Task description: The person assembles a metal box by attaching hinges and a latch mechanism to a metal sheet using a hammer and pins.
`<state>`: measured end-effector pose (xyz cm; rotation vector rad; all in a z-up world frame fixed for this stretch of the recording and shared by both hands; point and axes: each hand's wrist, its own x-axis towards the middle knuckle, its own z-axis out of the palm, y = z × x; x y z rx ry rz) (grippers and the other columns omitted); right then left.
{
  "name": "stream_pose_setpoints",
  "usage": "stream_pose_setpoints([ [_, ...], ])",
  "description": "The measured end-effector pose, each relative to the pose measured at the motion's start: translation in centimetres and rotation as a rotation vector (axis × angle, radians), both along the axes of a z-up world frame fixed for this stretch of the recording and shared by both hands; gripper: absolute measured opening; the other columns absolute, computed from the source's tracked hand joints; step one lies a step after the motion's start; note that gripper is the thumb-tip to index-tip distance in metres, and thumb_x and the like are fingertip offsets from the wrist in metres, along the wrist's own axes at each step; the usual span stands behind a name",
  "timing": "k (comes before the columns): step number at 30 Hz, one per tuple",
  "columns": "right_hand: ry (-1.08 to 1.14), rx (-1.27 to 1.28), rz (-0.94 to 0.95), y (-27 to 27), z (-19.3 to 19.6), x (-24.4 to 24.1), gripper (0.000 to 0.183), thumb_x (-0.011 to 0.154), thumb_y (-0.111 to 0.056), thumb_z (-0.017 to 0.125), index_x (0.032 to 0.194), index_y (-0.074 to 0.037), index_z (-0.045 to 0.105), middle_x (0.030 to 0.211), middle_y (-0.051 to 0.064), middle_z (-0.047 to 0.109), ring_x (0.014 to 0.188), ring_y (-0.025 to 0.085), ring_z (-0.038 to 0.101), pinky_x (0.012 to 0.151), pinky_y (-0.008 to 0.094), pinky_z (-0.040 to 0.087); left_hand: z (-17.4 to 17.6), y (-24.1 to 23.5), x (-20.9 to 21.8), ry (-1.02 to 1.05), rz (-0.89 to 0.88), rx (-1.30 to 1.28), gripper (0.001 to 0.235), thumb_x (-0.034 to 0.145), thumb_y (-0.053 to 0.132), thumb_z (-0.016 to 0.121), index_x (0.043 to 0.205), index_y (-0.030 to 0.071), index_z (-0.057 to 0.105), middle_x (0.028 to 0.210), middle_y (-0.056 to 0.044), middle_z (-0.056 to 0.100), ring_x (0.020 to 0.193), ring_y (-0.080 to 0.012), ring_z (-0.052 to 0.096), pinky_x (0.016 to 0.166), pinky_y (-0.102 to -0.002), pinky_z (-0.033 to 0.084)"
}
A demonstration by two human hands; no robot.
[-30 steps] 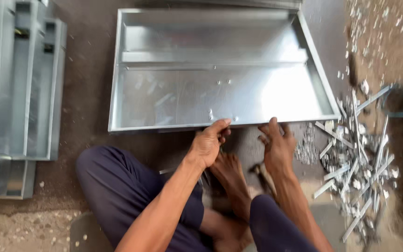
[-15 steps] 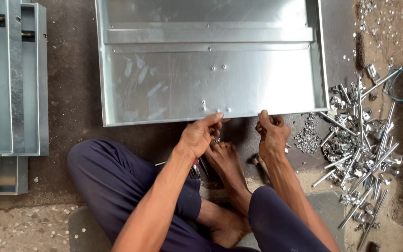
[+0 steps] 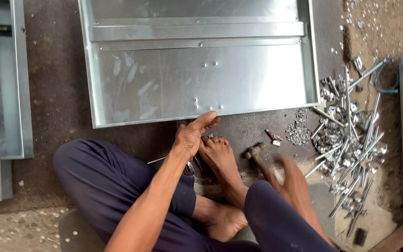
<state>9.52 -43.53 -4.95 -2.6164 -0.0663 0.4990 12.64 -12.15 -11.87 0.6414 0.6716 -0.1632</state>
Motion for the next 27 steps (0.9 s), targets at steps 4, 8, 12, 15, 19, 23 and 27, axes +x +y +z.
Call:
stream_pose_setpoints([
  [4,0.105,-0.046,-0.134,-5.3,0.4,-6.7,0.046,0.095,-0.034,0.068,0.125,0.0,0.063,0.108,0.018,0.072,0.093,0.024,0.069,0.078,0.037,0.055,0.0,0.2,-0.4,0.022,-0.051,0.121,0.059,0.066,0.024,0.092,0.113,-0.006,0.074,0.126,-0.017,0.073,0.128,-0.026,0.061,0.118,-0.044,0.036],
  [8,0.078,0.015,-0.151,-6.1,-0.5,-7.6,0.045,0.095,-0.033,0.068,0.125,0.0,0.062,0.11,0.018,0.072,0.095,0.024,0.07,0.079,0.036,0.055,-0.4,0.3,-0.5,0.07,-0.099,0.155,0.062,0.064,0.03,0.093,0.114,-0.001,0.076,0.133,-0.012,0.07,0.14,-0.0229,0.051,0.125,-0.047,0.021],
  [12,0.048,0.044,-0.159,-6.4,-0.1,-7.0,0.044,0.095,-0.031,0.068,0.126,-0.001,0.062,0.111,0.019,0.072,0.097,0.023,0.07,0.081,0.035,0.055,-0.8,-0.6,-0.1,0.015,-0.013,0.109,0.07,0.054,0.027,0.098,0.114,0.0,0.074,0.133,-0.017,0.071,0.139,-0.0275,0.052,0.125,-0.048,0.024],
  [15,0.043,0.058,-0.168,-6.8,-0.4,-6.8,0.043,0.095,-0.03,0.068,0.126,-0.001,0.061,0.112,0.019,0.072,0.098,0.023,0.07,0.082,0.035,0.055,-0.9,-0.1,-0.2,0.012,0.001,0.098,0.075,0.053,0.028,0.098,0.118,-0.001,0.073,0.136,-0.018,0.069,0.14,-0.0268,0.05,0.124,-0.05,0.023],
  [19,0.048,0.106,-0.224,-7.2,0.2,-7.2,0.042,0.095,-0.028,0.068,0.126,-0.001,0.06,0.113,0.02,0.072,0.101,0.023,0.071,0.083,0.034,0.055,-0.6,-0.2,0.0,-0.063,0.091,0.12,0.084,0.05,0.027,0.099,0.123,0.012,0.062,0.13,-0.018,0.069,0.137,-0.0333,0.055,0.125,-0.052,0.026],
  [23,-0.088,0.326,-0.108,-4.1,1.9,-6.0,0.041,0.096,-0.027,0.067,0.126,0.0,0.06,0.101,0.015,0.068,0.092,0.019,0.065,0.077,0.031,0.052,-2.7,-1.0,0.0,-0.029,-0.023,0.169,0.082,0.061,0.03,0.095,0.129,-0.009,0.071,0.139,-0.017,0.07,0.146,-0.0269,0.046,0.126,-0.051,0.013],
  [27,-0.003,0.257,-0.035,1.8,3.3,-1.7,0.032,0.098,-0.032,0.061,0.105,-0.002,0.067,0.067,0.007,0.061,0.059,0.017,0.057,0.054,0.034,0.045,-1.2,-1.1,0.2,-0.104,0.051,0.201,0.078,0.062,0.027,0.095,0.128,-0.002,0.065,0.129,-0.019,0.072,0.136,-0.0293,0.056,0.123,-0.051,0.026],
])
